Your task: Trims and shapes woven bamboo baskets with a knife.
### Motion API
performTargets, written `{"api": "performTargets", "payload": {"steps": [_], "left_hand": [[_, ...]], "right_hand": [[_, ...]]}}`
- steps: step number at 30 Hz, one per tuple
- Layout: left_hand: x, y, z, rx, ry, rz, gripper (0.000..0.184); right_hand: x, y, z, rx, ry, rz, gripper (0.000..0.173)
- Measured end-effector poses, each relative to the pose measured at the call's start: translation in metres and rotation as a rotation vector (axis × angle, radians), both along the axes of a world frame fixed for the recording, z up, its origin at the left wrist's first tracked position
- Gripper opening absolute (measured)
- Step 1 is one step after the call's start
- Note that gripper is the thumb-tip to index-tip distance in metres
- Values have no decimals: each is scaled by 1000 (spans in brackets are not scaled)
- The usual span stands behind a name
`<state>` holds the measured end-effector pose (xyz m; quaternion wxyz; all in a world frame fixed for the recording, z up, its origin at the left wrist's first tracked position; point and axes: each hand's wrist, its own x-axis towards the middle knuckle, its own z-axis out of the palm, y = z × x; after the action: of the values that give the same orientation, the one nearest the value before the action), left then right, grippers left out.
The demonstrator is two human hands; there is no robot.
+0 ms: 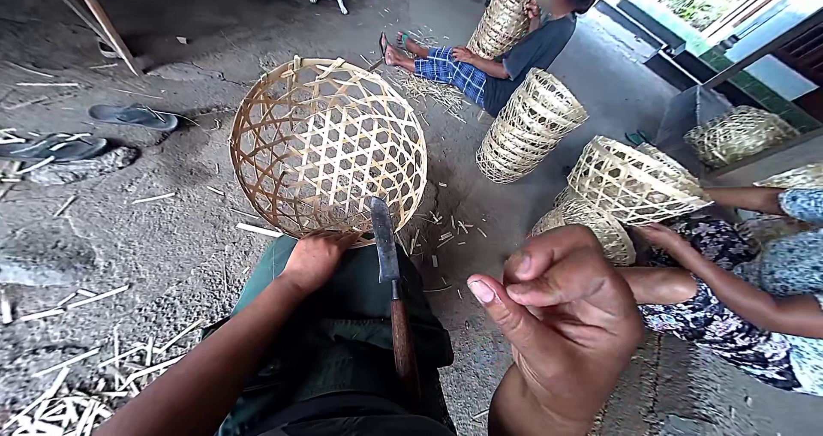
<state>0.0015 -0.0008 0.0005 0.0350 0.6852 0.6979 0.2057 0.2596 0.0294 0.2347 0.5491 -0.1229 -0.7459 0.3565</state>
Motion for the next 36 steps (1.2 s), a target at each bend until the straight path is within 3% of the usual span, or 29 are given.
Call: {"api": "performTargets", "payload": {"steps": [19,23,30,36], "left_hand": [[-1,0,-4,22,9,-1,38],[-1,0,-5,33,16,0,38],[1,-1,-2,17,21,9,36],[1,-3,1,7,15,8,37]], "right_hand": [[2,5,-10,-99,179,203,11],[2,3,-11,-44,142,159,6],[4,-2,-11,142,26,-45,24],[6,-1,-18,155,-8,-91,19]]}}
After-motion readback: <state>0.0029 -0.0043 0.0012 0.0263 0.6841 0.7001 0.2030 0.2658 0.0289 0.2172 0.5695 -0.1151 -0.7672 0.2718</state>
